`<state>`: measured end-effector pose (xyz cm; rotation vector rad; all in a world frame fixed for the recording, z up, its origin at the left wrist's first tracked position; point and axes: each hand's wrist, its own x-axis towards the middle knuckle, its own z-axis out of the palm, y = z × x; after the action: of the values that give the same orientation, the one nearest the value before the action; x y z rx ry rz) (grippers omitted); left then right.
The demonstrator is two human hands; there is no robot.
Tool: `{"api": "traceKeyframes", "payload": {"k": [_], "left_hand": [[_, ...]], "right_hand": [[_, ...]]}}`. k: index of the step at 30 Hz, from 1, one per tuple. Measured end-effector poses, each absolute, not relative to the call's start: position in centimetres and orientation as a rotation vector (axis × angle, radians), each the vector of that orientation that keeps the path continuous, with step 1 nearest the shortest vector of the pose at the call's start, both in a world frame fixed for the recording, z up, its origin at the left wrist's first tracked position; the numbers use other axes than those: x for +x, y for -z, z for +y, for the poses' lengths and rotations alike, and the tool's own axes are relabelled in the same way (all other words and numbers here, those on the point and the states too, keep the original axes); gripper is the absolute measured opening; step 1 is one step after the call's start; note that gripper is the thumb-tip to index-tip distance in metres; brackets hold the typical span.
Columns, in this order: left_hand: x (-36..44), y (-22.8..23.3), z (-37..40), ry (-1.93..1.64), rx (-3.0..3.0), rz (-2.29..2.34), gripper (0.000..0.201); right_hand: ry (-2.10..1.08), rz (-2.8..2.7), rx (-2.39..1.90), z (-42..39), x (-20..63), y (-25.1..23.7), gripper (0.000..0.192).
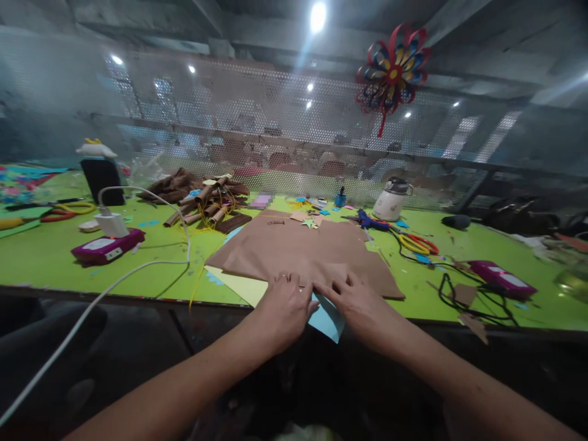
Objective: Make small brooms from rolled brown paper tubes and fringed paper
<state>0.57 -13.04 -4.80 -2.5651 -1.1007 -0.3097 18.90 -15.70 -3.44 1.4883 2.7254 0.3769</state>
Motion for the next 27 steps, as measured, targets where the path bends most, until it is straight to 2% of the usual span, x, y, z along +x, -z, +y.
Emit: {"api": "traceKeyframes", "payload": {"k": [3, 6, 13, 21, 27], "left_hand": [[0.9, 4.6, -13.4, 0.306, -2.551, -1.133, 0.035], [1.0, 4.4, -13.5, 0.287, -2.570, -1.154, 0.037], [0.3, 4.0, -13.2, 0.254, -2.586, -1.163, 0.045], [-2.0, 4.2, -12.9, 0.308, -2.632, -1.137, 0.052], [-6.5, 4.6, -11.6, 0.278, -2.543, -1.335, 0.061]], "right_hand": [[-0.429, 2.647, 1.597, -15.9, 18.2, 3.6, 0.055], [-0.456, 2.594, 1.669, -16.0, 18.0, 3.9, 0.052], [-0.426, 2.688, 1.645, -16.8, 21.2, 4.6, 0.060], [-0.491, 2.845, 1.734, -18.1, 28.0, 7.6, 0.074], [-0.530, 2.874, 1.959, -19.1, 30.4, 9.2, 0.068]]}}
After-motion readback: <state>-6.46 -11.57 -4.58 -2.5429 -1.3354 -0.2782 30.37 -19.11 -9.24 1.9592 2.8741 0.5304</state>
